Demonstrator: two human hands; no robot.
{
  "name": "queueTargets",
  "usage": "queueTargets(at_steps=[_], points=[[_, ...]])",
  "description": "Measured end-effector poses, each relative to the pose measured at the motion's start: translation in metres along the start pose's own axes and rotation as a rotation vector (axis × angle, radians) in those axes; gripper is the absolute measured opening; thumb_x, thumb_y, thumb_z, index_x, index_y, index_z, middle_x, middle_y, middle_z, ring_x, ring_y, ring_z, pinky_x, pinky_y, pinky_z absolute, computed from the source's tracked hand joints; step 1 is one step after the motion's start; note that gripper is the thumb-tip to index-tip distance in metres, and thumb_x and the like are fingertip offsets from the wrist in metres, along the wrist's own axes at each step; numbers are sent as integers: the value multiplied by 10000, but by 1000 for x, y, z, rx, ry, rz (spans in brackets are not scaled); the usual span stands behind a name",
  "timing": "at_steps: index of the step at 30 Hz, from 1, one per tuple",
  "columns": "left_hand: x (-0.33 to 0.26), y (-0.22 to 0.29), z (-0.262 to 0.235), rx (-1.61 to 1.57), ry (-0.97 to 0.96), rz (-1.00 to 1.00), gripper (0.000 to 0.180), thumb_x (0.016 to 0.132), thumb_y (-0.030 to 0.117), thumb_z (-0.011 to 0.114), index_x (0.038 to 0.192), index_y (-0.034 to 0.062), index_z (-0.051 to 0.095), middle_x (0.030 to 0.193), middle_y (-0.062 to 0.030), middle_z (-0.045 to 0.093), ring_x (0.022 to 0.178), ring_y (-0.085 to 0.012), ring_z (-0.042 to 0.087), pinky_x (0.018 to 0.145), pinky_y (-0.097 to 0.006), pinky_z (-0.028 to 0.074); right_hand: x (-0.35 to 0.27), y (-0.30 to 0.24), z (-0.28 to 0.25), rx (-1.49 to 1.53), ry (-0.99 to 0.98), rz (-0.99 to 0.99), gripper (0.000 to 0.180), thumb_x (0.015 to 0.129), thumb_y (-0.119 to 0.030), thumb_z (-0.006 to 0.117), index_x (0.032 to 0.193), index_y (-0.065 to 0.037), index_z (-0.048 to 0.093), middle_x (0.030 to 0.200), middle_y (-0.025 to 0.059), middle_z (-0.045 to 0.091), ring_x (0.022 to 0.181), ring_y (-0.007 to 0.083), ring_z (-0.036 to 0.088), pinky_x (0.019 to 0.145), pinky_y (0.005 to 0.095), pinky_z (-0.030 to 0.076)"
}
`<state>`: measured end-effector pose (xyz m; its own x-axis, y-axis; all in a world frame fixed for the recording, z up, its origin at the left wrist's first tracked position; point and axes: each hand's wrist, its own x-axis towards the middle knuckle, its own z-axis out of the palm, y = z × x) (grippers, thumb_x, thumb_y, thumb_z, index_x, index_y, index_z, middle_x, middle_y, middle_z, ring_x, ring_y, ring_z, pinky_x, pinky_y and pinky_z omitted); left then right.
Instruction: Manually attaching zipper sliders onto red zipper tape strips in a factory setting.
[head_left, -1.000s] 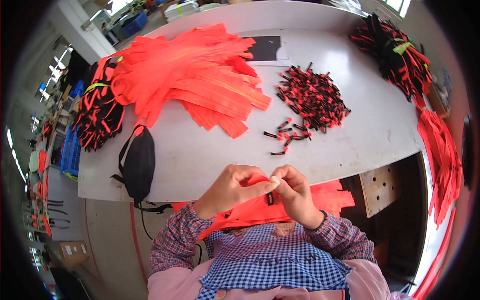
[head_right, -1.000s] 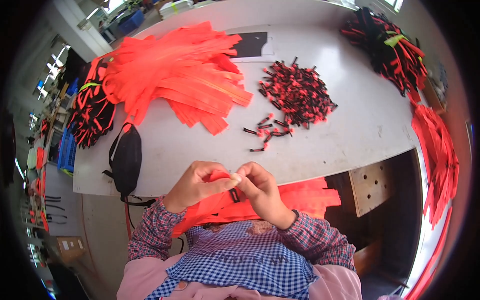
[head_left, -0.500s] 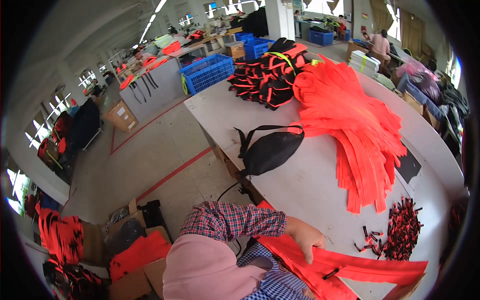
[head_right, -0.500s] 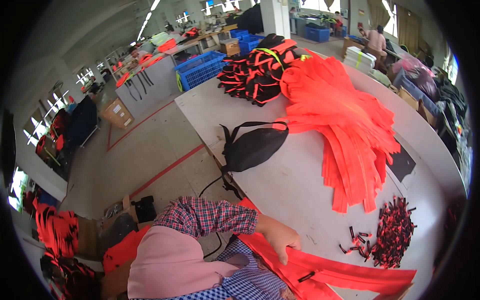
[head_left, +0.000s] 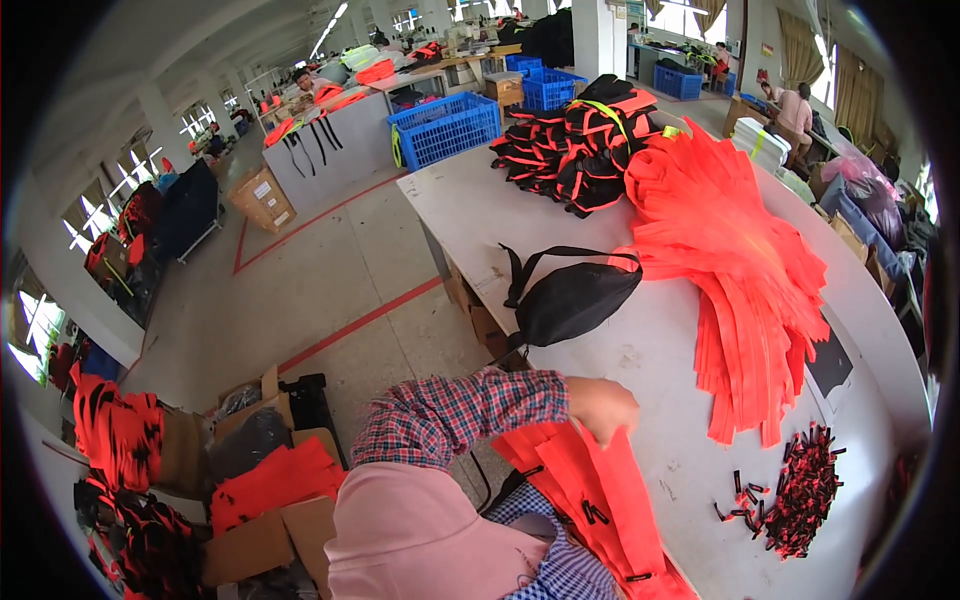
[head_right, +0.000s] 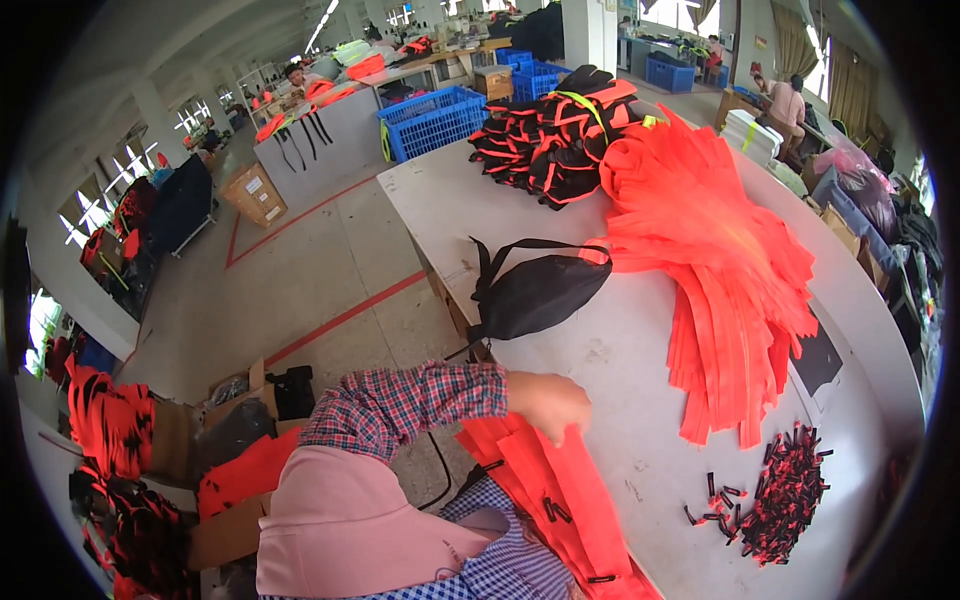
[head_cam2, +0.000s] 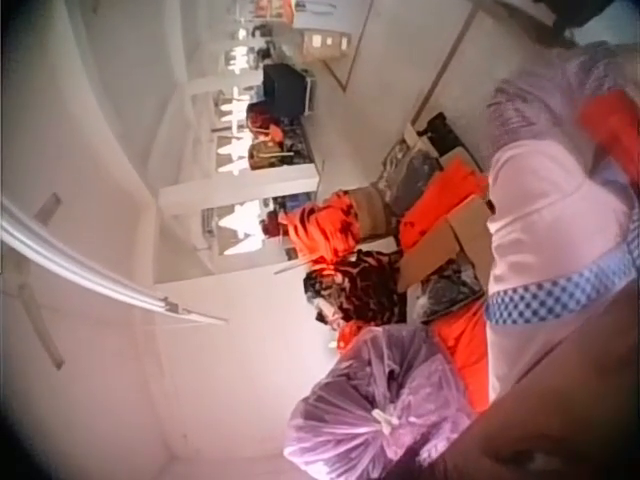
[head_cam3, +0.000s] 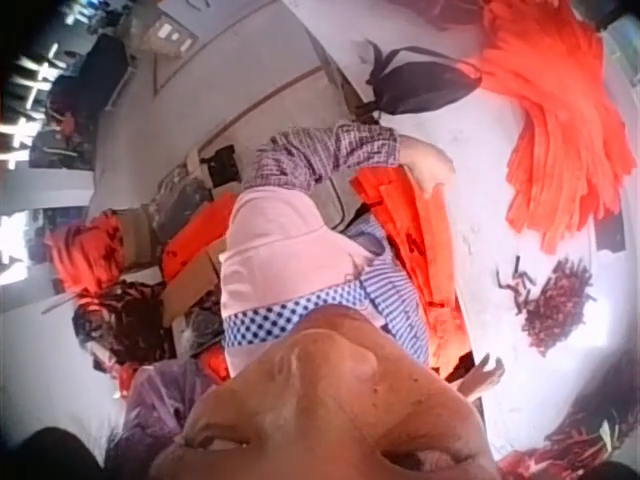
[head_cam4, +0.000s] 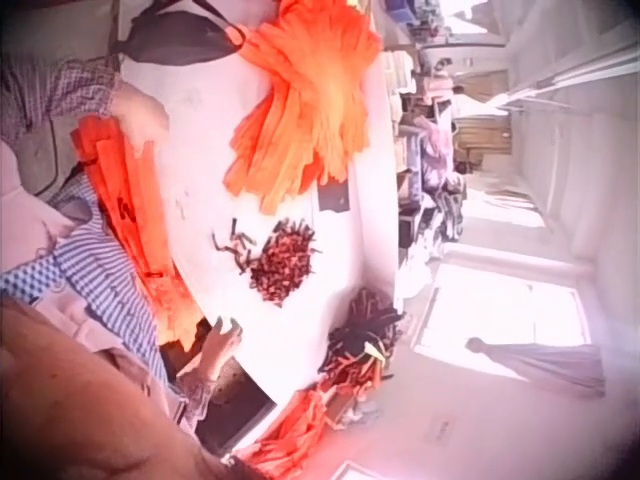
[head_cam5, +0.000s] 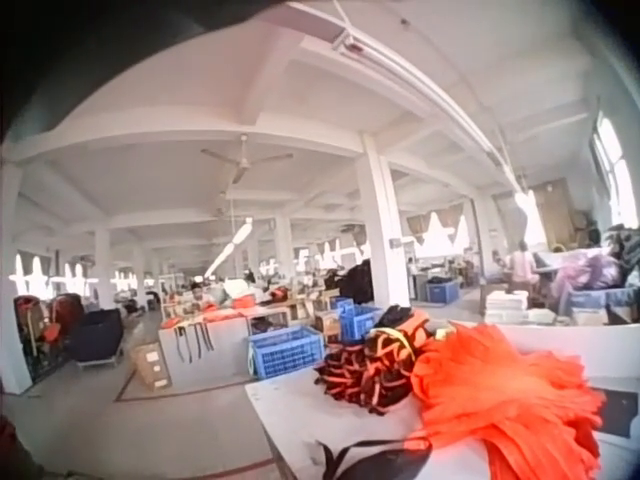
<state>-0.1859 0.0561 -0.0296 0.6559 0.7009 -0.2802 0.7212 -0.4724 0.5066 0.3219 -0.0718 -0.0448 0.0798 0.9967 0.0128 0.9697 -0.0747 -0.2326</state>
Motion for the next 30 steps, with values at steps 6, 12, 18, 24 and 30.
queueTargets(at_steps=[6,12,18,24,30], points=[[15,112,7,6,160,315,283,726,154,733,968,18,680,918,-182,692,867,-376,661,746,-439,525,21,-151,4,623,-471,-464,637,888,-154,747,1417,12,433,1411,200,508,1294,311,498,1092,441,381],[35,116,6,-1129,694,214,254,890,125,741,1075,-25,653,979,-6,652,909,-68,585,790,-262,502,31,-198,26,1353,-388,-203,172,966,-95,640,1107,4,643,885,-12,653,733,51,560,638,216,454],[46,104,17,-901,733,205,314,978,44,595,1281,-38,595,1186,-121,681,1058,-125,632,921,-269,510,80,-208,17,1181,-109,-418,248,961,-168,665,1103,34,645,919,80,717,837,118,668,735,273,531],[63,110,31,-580,712,314,301,962,28,588,1261,-4,609,1030,-171,700,916,-254,697,790,-315,547,92,-193,-1,960,-67,-562,194,916,-92,680,1072,24,664,813,110,683,706,159,649,657,294,533],[62,117,43,-405,754,329,255,915,10,633,1168,6,662,861,-139,667,753,-258,665,642,-339,538,79,-181,22,1139,-252,-453,90,934,-55,626,882,-4,573,788,30,625,703,98,574,647,260,479]])
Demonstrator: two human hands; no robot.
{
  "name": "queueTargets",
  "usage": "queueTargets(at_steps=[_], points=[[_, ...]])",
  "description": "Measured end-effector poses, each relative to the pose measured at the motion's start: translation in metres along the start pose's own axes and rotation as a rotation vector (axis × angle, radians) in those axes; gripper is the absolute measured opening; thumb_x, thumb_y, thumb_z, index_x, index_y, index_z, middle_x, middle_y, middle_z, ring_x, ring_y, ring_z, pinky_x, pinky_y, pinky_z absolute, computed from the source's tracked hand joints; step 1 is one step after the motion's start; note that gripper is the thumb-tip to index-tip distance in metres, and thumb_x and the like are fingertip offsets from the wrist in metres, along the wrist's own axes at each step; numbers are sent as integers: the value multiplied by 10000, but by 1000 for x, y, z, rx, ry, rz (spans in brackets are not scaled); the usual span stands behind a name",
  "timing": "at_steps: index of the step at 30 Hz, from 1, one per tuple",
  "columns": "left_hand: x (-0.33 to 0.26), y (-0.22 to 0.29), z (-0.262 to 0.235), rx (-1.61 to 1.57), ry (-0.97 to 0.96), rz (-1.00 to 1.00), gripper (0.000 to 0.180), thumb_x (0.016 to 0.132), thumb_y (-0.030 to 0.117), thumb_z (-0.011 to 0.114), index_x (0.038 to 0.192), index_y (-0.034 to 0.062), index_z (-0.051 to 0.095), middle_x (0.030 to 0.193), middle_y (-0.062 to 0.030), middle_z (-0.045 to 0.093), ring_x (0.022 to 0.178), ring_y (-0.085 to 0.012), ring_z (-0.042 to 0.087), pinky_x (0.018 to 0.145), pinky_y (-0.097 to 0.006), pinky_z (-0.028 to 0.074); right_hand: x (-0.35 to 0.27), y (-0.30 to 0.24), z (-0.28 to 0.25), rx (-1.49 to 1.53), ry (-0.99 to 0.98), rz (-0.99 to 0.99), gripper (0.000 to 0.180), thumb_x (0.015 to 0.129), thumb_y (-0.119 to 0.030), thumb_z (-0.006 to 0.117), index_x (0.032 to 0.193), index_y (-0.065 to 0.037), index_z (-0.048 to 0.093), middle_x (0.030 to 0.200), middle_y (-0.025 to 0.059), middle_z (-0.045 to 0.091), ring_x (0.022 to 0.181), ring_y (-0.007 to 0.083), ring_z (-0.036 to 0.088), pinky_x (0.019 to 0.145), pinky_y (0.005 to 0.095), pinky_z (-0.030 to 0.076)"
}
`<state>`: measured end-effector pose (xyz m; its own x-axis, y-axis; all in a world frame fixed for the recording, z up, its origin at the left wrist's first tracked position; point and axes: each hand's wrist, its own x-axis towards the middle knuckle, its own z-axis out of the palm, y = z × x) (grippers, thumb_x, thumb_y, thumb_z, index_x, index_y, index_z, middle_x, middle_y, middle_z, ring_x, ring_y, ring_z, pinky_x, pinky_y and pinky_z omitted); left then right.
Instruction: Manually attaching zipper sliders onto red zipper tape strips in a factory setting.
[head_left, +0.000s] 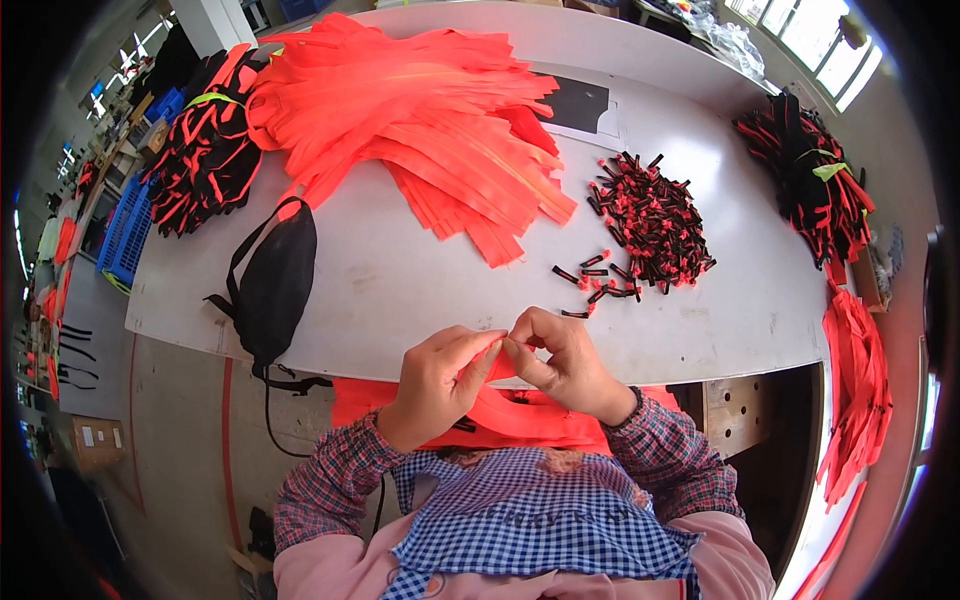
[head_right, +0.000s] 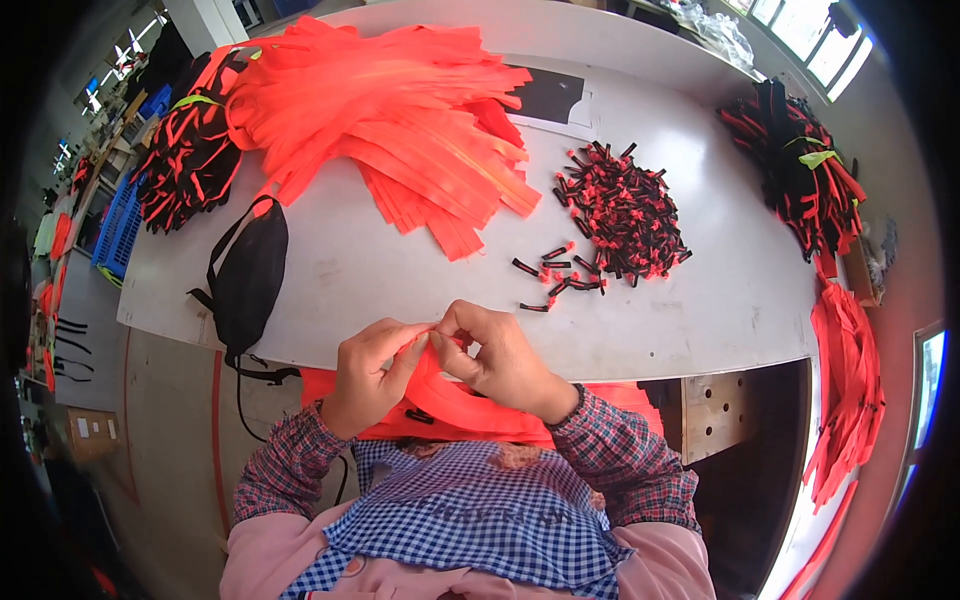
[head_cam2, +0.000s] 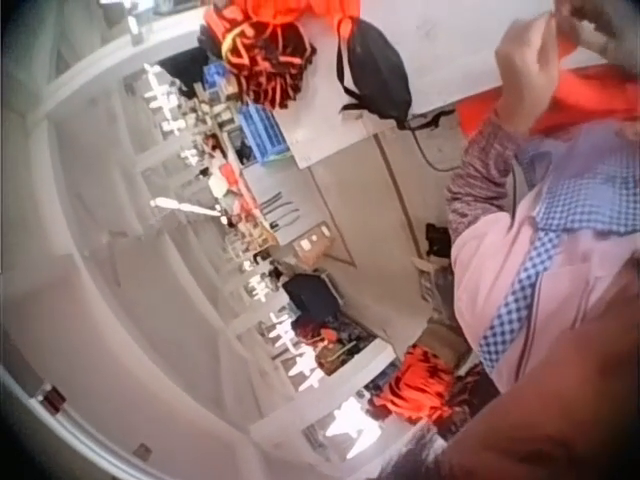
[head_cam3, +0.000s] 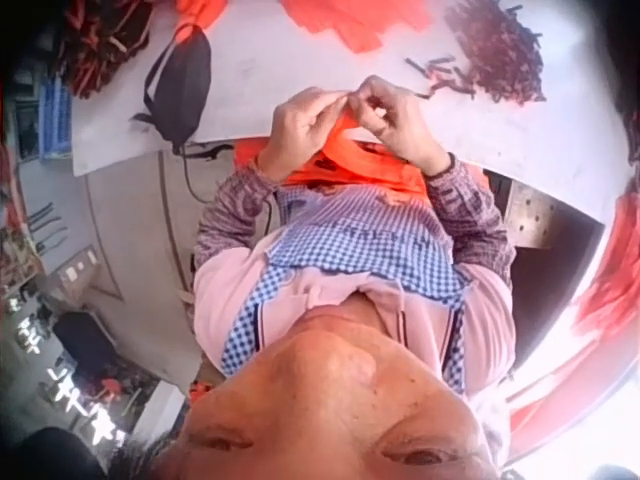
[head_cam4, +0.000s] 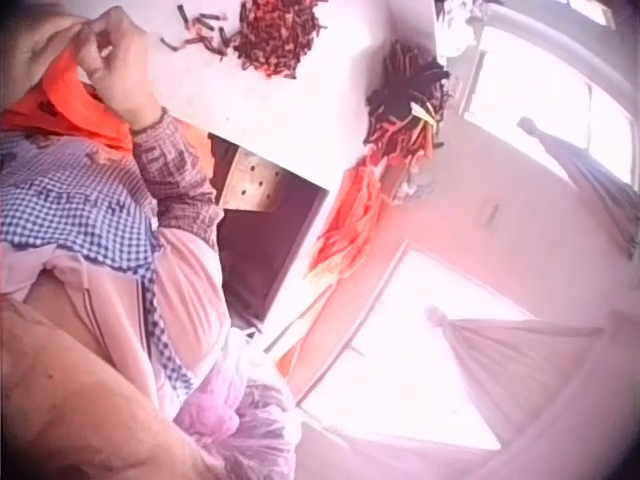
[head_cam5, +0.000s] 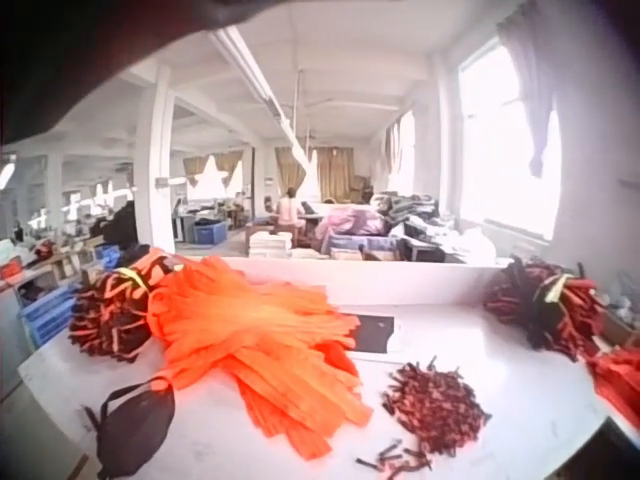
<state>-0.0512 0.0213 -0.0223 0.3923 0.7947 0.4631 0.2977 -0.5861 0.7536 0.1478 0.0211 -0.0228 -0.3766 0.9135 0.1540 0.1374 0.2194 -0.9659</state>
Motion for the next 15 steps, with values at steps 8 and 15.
queueTargets(at_steps=[8,15], points=[[-8,-3,24,95,14,56,209,850,-28,716,1050,35,716,883,-67,636,728,-166,619,616,-278,503,-16,41,26,766,240,404,167,1005,-204,525,912,-69,557,802,-38,567,607,23,469,516,185,418],[-10,-8,22,-253,-36,-290,158,870,-55,695,1019,-4,693,986,-51,604,851,-110,586,707,-228,485,-24,127,-53,-252,374,264,202,960,-205,652,966,-3,655,859,43,676,771,123,649,671,279,522]])
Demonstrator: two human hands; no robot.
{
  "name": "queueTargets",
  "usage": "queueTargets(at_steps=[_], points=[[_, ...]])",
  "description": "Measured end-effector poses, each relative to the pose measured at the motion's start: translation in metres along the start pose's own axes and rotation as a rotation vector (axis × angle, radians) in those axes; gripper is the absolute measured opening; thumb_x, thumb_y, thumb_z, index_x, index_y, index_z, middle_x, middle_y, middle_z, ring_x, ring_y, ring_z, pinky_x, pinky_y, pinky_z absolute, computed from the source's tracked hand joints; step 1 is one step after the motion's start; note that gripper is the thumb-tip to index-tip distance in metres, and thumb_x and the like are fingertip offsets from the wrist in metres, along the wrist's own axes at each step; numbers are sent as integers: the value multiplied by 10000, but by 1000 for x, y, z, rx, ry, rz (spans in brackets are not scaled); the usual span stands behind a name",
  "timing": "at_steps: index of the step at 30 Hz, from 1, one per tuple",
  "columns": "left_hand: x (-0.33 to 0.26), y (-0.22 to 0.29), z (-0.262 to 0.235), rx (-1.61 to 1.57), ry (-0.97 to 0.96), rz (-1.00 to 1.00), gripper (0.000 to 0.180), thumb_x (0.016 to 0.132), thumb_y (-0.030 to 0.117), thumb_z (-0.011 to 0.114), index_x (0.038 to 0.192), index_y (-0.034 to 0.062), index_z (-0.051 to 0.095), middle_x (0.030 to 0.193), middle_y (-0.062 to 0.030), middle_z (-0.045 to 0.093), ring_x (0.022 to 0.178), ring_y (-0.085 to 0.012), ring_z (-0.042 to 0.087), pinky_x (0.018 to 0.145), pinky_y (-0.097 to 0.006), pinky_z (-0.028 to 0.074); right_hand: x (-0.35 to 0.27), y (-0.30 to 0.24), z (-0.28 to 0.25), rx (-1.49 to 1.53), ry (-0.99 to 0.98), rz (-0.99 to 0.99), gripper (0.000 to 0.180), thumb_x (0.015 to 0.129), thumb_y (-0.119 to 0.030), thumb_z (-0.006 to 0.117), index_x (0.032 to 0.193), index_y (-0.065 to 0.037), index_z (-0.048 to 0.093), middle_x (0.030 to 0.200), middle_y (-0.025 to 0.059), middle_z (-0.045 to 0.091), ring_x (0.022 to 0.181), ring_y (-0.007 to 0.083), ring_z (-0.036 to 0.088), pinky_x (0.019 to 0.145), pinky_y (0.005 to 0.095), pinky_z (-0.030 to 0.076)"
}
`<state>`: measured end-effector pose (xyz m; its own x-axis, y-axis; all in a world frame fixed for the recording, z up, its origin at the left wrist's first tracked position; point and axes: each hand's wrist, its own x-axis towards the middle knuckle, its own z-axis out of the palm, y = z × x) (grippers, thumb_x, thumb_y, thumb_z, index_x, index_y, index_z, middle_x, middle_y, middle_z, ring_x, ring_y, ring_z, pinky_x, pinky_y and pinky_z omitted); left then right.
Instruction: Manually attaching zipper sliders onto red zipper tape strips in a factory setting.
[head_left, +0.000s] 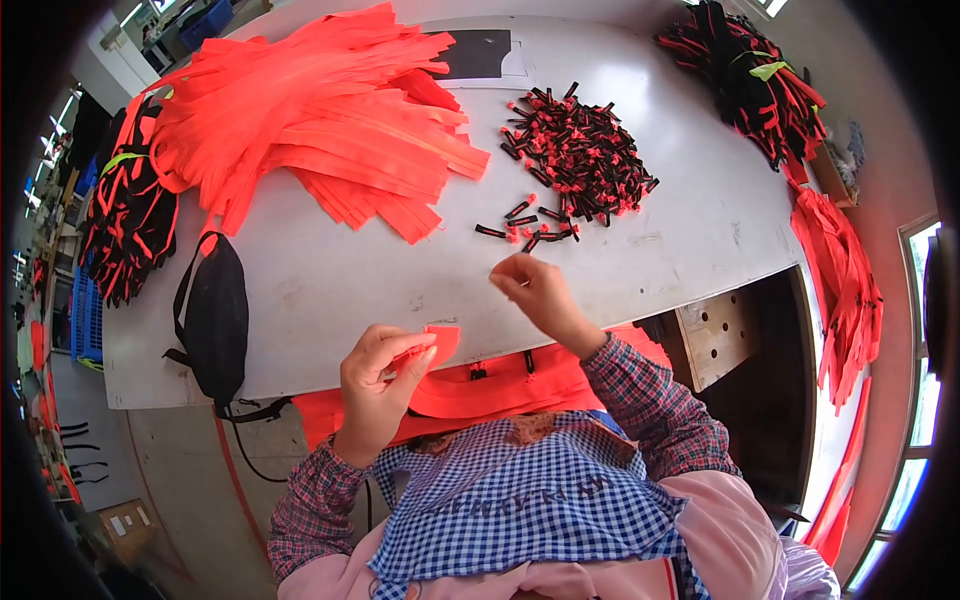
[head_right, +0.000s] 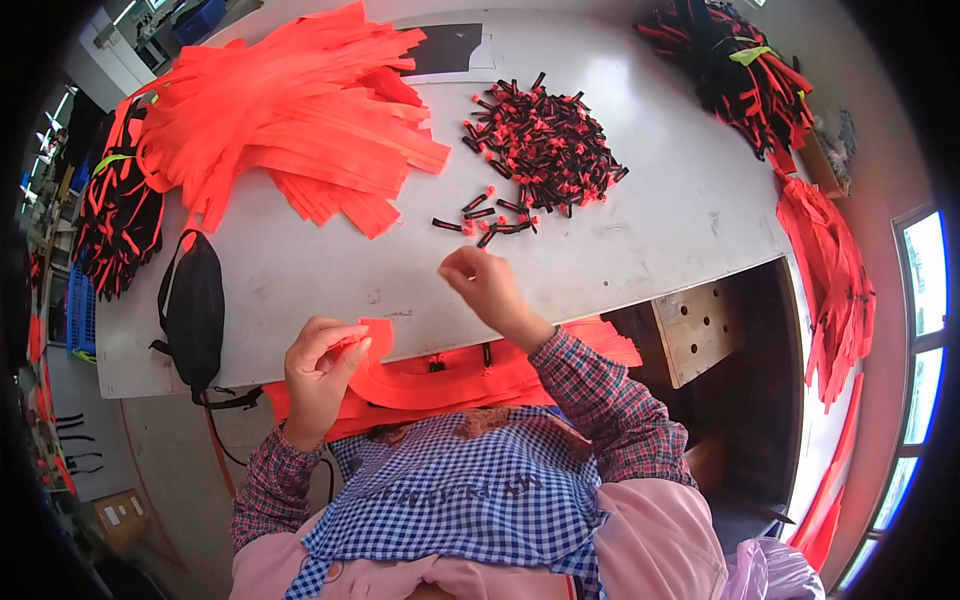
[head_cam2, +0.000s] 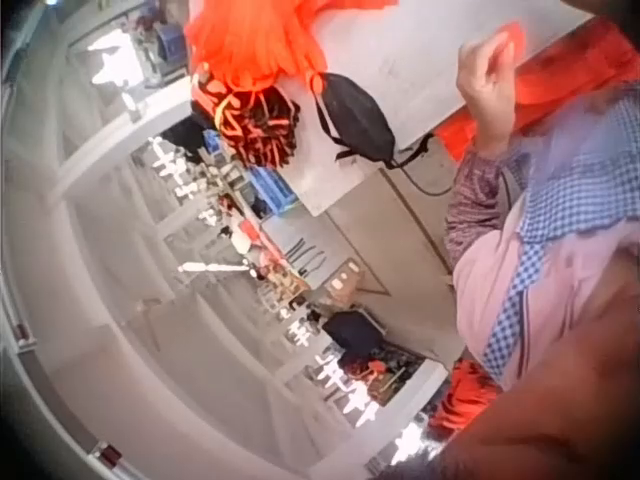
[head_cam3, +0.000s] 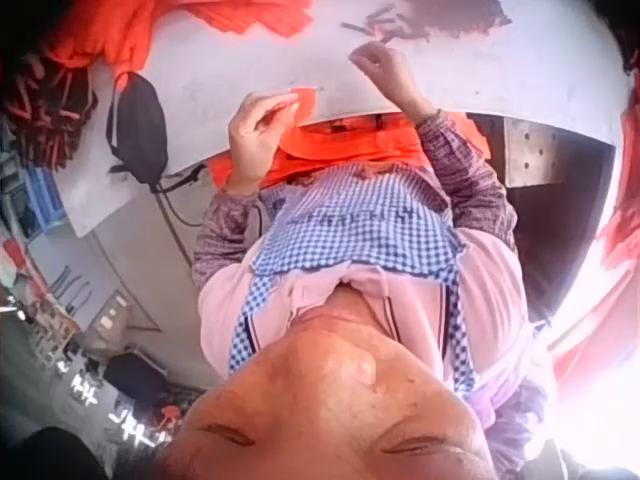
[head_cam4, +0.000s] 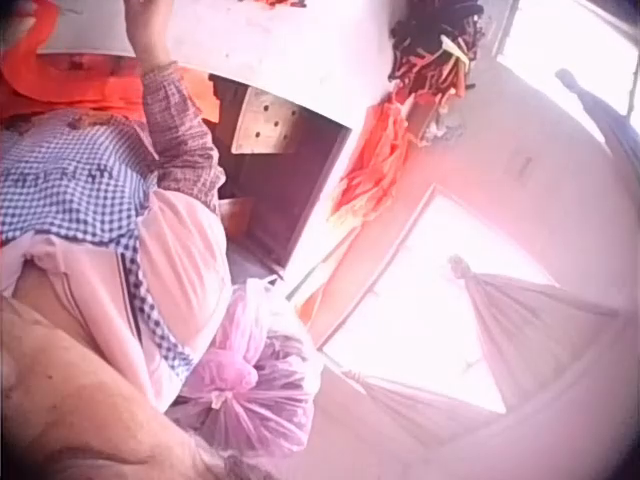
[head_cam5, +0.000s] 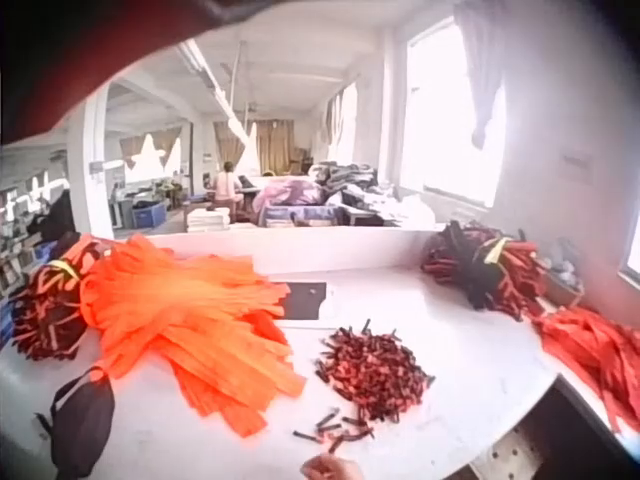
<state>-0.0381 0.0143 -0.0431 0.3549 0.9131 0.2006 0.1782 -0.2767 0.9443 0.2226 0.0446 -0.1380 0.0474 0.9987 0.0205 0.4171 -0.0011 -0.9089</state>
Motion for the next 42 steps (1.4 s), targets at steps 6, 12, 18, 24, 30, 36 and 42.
queueTargets(at_steps=[6,12,18,24,30,36,42], points=[[3,3,6,-21,-12,-31,166,867,-52,697,1028,-15,682,980,-59,612,859,-114,608,712,-233,513,40,29,-24,-657,193,-135,237,870,-259,699,923,-39,629,862,124,666,791,316,661,671,422,528],[4,3,7,24,27,3,160,863,-29,713,1019,-18,679,952,-65,641,849,-113,628,702,-234,523,44,25,-27,-382,126,-95,206,892,-216,692,982,-38,636,891,102,668,792,233,656,700,371,538],[12,2,5,-66,45,-114,151,870,-18,711,1017,-24,674,939,-58,647,843,-99,622,727,-234,520,-12,-45,-38,1628,-15,182,137,971,-90,610,1105,-64,598,1002,30,656,854,113,629,760,227,545],[19,17,13,-38,-10,-30,146,879,-17,703,1023,-24,677,958,-62,655,866,-107,630,738,-239,525,-53,-92,-20,1356,-335,23,189,945,-29,627,1130,-33,588,1103,93,667,933,153,682,765,243,590],[12,34,16,-57,-33,0,154,866,-27,709,1017,-32,678,973,-79,662,888,-141,650,762,-259,546,-52,-105,-21,426,-125,-491,320,864,67,639,1173,-17,650,1165,94,699,923,148,683,792,271,580],[10,31,16,-24,-26,47,163,846,-40,721,1005,-33,685,958,-91,668,859,-157,663,736,-263,547,-49,-111,-25,151,-125,-672,417,752,29,717,1159,-47,673,1125,74,713,838,211,667,723,316,552],[10,27,14,116,-24,102,159,830,-30,735,985,-24,702,926,-100,686,811,-169,677,693,-270,542,-48,-116,-33,61,-229,-601,450,732,52,692,1172,-43,669,1104,96,708,854,256,666,770,354,557]])
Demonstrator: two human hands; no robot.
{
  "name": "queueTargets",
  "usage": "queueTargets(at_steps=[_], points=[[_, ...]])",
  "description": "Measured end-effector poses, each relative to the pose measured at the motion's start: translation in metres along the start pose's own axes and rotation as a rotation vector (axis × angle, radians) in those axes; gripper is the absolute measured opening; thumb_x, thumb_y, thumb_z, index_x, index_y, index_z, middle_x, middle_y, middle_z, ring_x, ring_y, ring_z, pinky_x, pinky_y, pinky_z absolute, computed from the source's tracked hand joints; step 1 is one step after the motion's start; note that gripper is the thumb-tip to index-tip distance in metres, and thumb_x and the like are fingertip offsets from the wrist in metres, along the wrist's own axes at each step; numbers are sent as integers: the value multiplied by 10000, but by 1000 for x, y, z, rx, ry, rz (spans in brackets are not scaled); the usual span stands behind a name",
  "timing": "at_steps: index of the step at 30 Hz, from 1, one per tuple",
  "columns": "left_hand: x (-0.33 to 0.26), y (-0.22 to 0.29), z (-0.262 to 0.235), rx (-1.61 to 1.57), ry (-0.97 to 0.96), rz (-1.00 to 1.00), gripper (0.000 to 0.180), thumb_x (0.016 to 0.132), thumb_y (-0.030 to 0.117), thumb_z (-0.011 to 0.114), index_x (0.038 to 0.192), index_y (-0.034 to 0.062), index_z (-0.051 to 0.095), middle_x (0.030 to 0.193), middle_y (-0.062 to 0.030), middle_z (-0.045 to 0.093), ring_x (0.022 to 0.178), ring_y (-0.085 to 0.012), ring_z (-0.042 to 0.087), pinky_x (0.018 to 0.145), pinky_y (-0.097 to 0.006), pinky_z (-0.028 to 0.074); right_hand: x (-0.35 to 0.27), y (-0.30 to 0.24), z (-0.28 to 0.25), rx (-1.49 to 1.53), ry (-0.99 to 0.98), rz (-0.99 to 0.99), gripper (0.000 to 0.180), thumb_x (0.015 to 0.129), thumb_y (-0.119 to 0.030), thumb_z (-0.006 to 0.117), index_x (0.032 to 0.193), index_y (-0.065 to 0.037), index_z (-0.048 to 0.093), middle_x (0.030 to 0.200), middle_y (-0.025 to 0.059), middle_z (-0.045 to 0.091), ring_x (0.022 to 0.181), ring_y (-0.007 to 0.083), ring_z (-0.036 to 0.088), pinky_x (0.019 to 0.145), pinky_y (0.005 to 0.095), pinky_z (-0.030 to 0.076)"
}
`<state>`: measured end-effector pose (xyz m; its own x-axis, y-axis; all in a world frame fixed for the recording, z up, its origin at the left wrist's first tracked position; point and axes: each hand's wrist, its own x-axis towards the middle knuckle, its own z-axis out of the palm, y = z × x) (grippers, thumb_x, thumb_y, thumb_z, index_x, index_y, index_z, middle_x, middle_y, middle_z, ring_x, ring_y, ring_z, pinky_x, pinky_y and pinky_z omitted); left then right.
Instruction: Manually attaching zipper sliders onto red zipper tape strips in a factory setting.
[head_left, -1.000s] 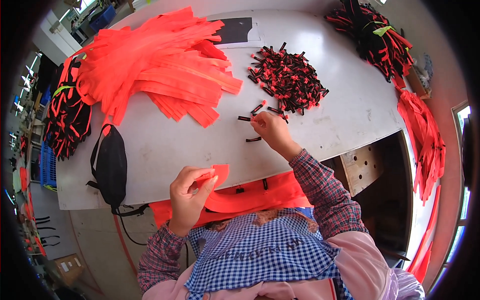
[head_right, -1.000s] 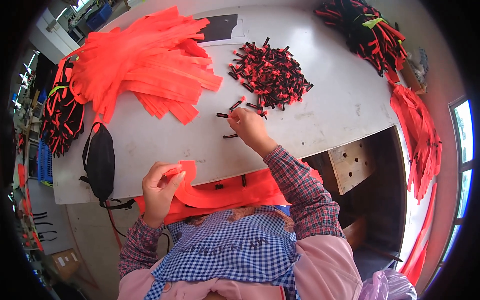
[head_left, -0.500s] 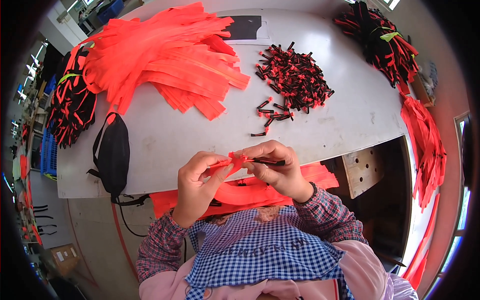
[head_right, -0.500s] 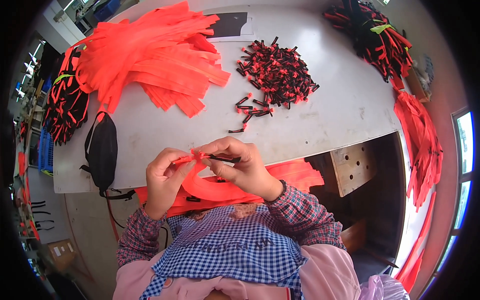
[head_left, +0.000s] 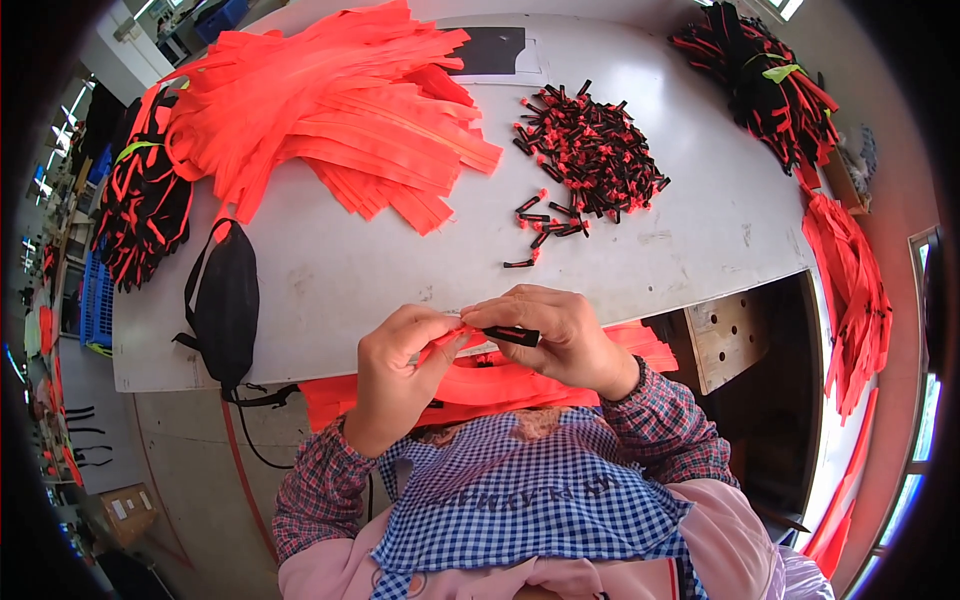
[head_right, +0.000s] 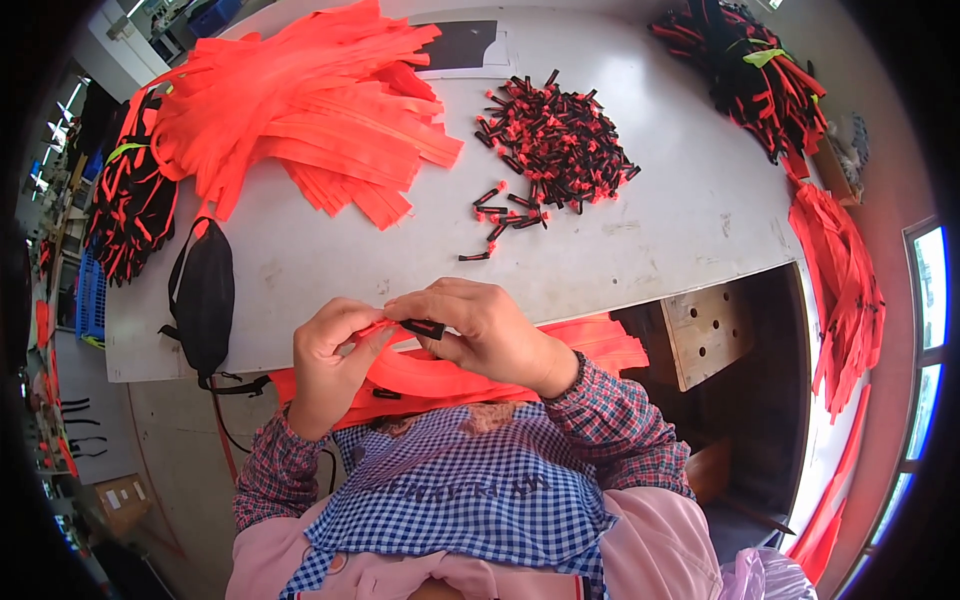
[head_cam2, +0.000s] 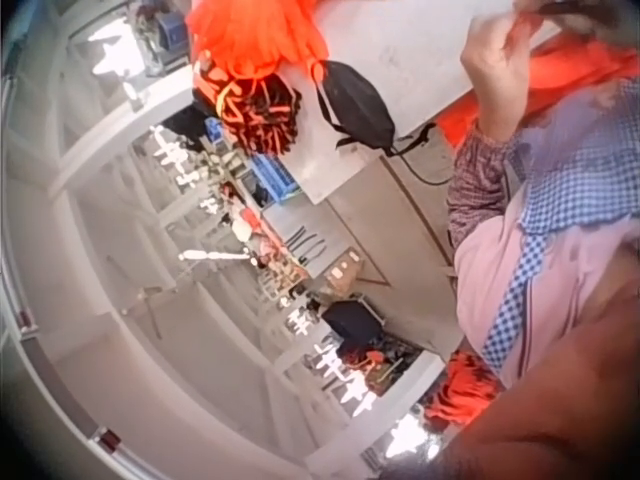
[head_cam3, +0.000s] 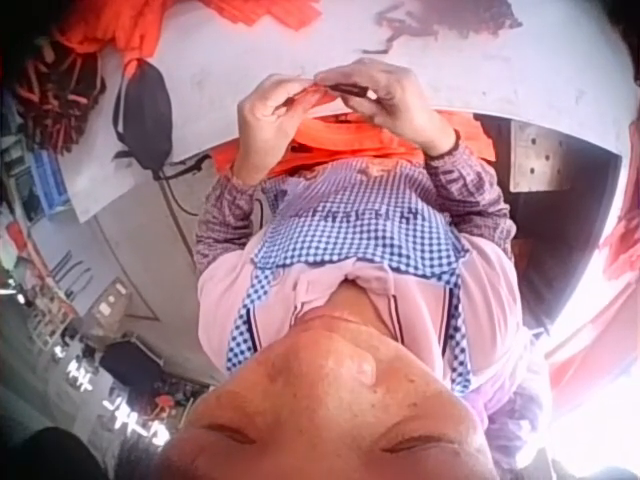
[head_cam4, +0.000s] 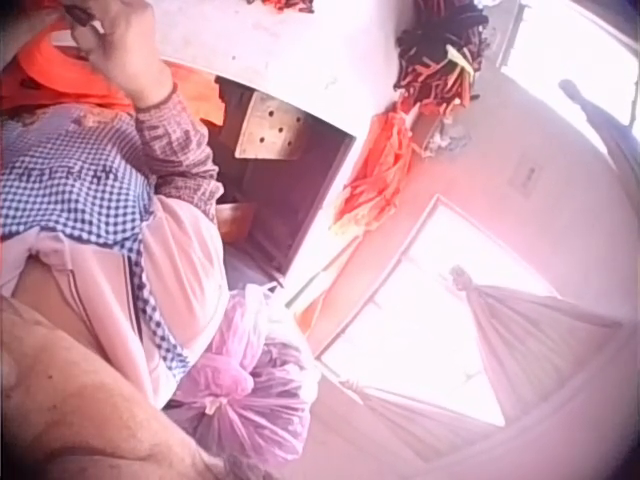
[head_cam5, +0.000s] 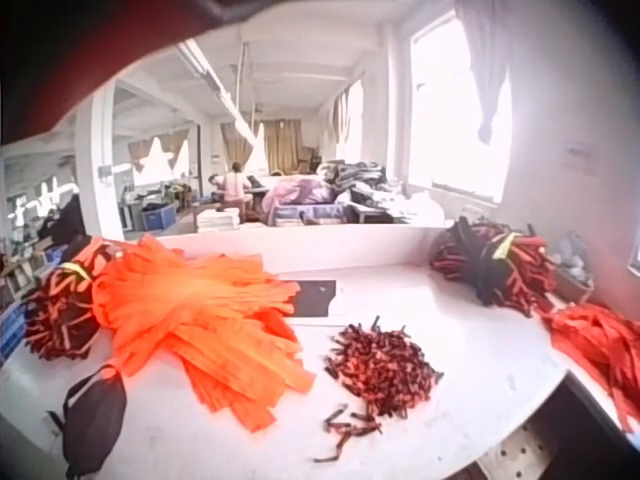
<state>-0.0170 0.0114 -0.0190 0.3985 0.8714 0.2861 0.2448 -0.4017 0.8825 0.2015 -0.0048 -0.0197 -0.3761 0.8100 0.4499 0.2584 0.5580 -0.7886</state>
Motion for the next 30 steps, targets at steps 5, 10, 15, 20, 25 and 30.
queueTargets(at_steps=[5,10,15,20,25,30], points=[[4,10,-3,92,-7,3,137,829,-67,713,960,-31,695,882,-84,662,792,-137,633,681,-250,514,-1,4,7,-15,35,-24,479,713,91,665,1173,-45,670,1109,102,692,944,297,646,833,365,547],[3,5,-7,-187,-64,-118,201,885,-26,688,1086,-29,686,1013,-102,686,900,-139,668,739,-258,539,6,-3,10,-54,136,-37,459,772,75,690,1211,-46,638,1121,94,679,948,277,641,837,352,551],[3,7,-6,-331,-70,-133,262,923,-23,651,1184,-21,640,1094,-78,670,988,-124,646,843,-244,529,-8,7,26,611,166,399,288,903,-15,689,1179,-31,611,1056,26,663,861,105,621,749,269,536],[0,-5,-7,-623,-91,-229,306,936,-19,637,1240,-1,608,1124,-60,659,1027,-117,630,923,-254,505,-5,5,23,875,31,419,106,996,-88,601,1089,-36,611,995,-26,617,835,34,563,727,175,463],[-1,0,-6,-880,-193,-330,300,974,12,588,1273,13,560,1172,-49,625,1104,-108,577,988,-268,460,0,1,17,1049,-21,424,96,994,-88,597,1068,-29,614,986,-31,613,882,35,546,791,199,455],[1,0,-7,-853,-255,-347,323,969,44,609,1286,29,549,1217,-36,603,1134,-120,562,1010,-274,445,-5,13,21,1138,-46,398,114,982,-105,609,1071,-35,615,994,-30,619,925,41,552,838,209,451]])
